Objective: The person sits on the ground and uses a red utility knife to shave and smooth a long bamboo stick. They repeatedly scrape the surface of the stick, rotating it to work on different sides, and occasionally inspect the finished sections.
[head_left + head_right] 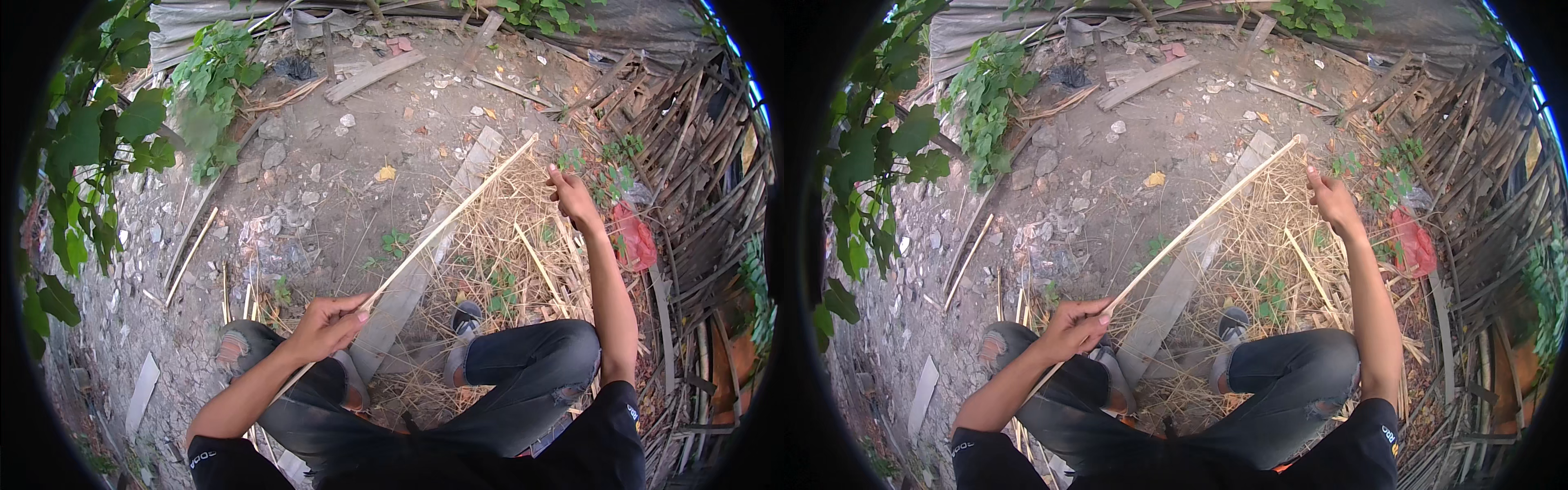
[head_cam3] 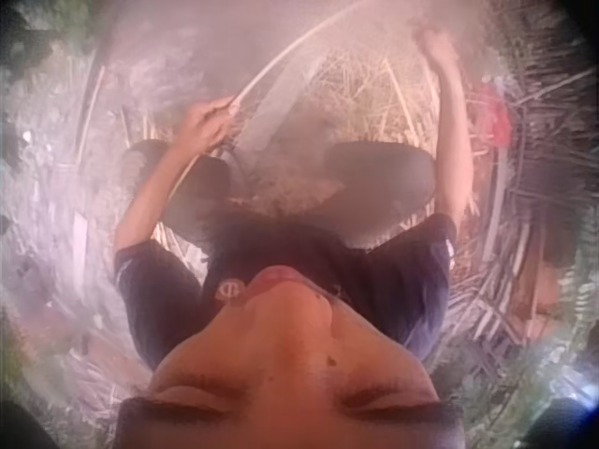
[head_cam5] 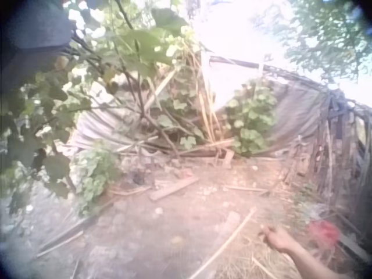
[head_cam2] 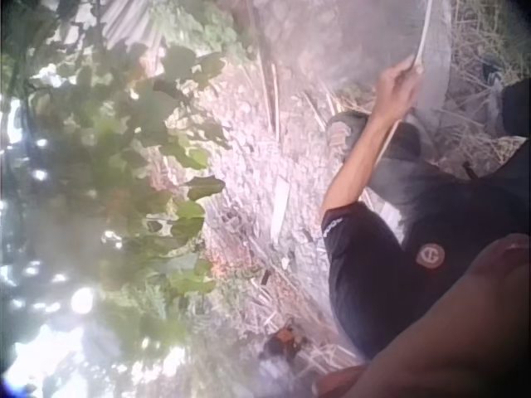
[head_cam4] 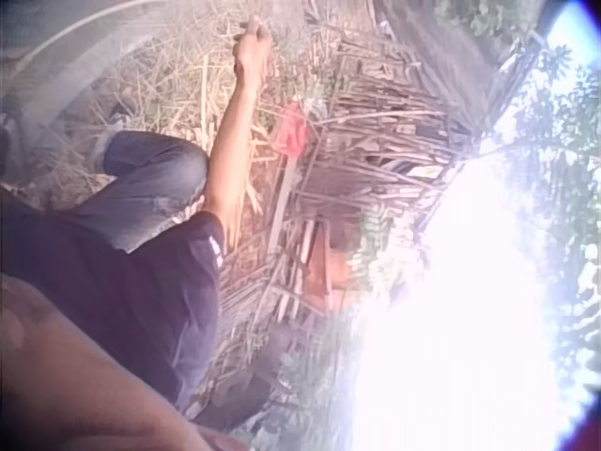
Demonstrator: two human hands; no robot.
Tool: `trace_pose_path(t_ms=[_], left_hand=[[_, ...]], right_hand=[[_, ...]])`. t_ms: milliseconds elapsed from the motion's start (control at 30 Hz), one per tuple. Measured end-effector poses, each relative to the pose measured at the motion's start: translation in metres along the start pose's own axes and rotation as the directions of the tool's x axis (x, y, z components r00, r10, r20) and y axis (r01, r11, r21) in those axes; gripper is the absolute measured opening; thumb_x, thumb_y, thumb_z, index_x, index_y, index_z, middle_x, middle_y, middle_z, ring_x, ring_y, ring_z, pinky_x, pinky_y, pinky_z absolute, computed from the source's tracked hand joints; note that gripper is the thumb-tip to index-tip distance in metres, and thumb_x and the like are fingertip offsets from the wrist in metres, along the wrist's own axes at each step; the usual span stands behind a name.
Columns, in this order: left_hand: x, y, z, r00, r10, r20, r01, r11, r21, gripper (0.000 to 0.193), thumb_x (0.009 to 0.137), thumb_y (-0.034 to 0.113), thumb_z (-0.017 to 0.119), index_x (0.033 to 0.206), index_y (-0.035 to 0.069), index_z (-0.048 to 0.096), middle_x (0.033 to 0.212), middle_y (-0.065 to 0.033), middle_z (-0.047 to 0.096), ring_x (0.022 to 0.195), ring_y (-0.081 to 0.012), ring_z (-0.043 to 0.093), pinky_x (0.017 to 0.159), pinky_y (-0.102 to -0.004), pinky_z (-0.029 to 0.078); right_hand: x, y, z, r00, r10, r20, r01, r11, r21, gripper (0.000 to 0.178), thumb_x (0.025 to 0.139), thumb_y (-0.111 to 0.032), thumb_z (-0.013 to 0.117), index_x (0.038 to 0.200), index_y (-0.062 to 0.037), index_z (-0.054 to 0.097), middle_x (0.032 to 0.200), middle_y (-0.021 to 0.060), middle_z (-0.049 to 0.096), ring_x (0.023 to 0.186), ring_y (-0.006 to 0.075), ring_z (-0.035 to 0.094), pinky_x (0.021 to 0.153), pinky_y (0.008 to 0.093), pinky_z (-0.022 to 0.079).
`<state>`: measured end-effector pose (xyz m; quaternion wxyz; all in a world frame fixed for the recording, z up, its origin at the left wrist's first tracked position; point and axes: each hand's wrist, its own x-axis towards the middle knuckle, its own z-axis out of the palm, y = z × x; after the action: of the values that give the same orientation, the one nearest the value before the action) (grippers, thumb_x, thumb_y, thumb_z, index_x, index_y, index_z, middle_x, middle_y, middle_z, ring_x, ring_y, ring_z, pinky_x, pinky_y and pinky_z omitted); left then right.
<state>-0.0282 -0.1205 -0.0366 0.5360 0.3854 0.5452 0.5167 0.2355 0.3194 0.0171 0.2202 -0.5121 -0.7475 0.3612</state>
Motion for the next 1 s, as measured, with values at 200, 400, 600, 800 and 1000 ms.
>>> trace_pose_path(t_ms=[200, 400, 600, 800, 1000], left_hand=[[0.021, 0.013, 0.000, 0.992, 0.062, -0.109, -0.075, 0.991, -0.114, 0.041, 0.106, 0.013, 0.053, 0.144, -0.001, 0.052, 0.059, 0.0067, 0.041, 0.047, -0.0013, 0.035, 0.044, -0.0221, 0.028], [0.042, 0.023, 0.019, 0.968, 0.135, -0.211, -0.143, 0.989, -0.024, 0.042, 0.101, 0.009, 0.062, 0.141, -0.001, 0.056, 0.069, 0.0096, 0.051, 0.056, 0.0020, 0.042, 0.049, -0.0193, 0.033], [0.043, 0.011, 0.024, 0.948, 0.171, -0.269, -0.156, 0.985, 0.079, 0.038, 0.098, 0.007, 0.064, 0.135, -0.003, 0.060, 0.078, 0.0103, 0.056, 0.064, 0.0037, 0.044, 0.054, -0.0173, 0.034], [0.039, 0.016, 0.025, 0.943, 0.205, -0.263, -0.174, 0.975, 0.136, 0.038, 0.098, 0.007, 0.064, 0.135, -0.002, 0.061, 0.078, 0.0105, 0.055, 0.065, 0.0035, 0.043, 0.054, -0.0176, 0.033], [0.025, 0.009, 0.022, 0.957, 0.193, -0.215, -0.149, 0.967, 0.207, 0.040, 0.098, 0.006, 0.065, 0.137, -0.001, 0.060, 0.076, 0.0110, 0.053, 0.063, 0.0032, 0.042, 0.052, -0.0187, 0.033]], right_hand=[[-0.127, -0.125, 0.070, 0.769, -0.411, 0.490, 0.466, 0.885, 0.011, 0.045, 0.106, -0.040, 0.051, 0.098, 0.0027, 0.058, 0.063, 0.0113, 0.053, 0.059, 0.0261, 0.054, 0.059, 0.0414, 0.044], [-0.188, -0.145, 0.104, 0.634, -0.443, 0.634, 0.587, 0.809, -0.021, 0.041, 0.104, -0.038, 0.053, 0.103, 0.0024, 0.062, 0.065, 0.0257, 0.062, 0.067, 0.0477, 0.064, 0.061, 0.0531, 0.049], [-0.185, -0.137, 0.125, 0.600, -0.398, 0.694, 0.593, 0.804, -0.052, 0.047, 0.103, -0.043, 0.051, 0.098, 0.0017, 0.066, 0.066, 0.0270, 0.062, 0.069, 0.0494, 0.064, 0.064, 0.0548, 0.050], [-0.175, -0.128, 0.136, 0.640, -0.448, 0.624, 0.626, 0.776, -0.085, 0.053, 0.103, -0.045, 0.051, 0.087, 0.0033, 0.064, 0.063, 0.0266, 0.060, 0.065, 0.0476, 0.063, 0.063, 0.0535, 0.050], [-0.124, -0.119, 0.115, 0.837, -0.305, 0.455, 0.423, 0.888, -0.183, 0.056, 0.103, -0.049, 0.050, 0.093, 0.0032, 0.067, 0.069, 0.0264, 0.065, 0.073, 0.0472, 0.067, 0.070, 0.0522, 0.054]])
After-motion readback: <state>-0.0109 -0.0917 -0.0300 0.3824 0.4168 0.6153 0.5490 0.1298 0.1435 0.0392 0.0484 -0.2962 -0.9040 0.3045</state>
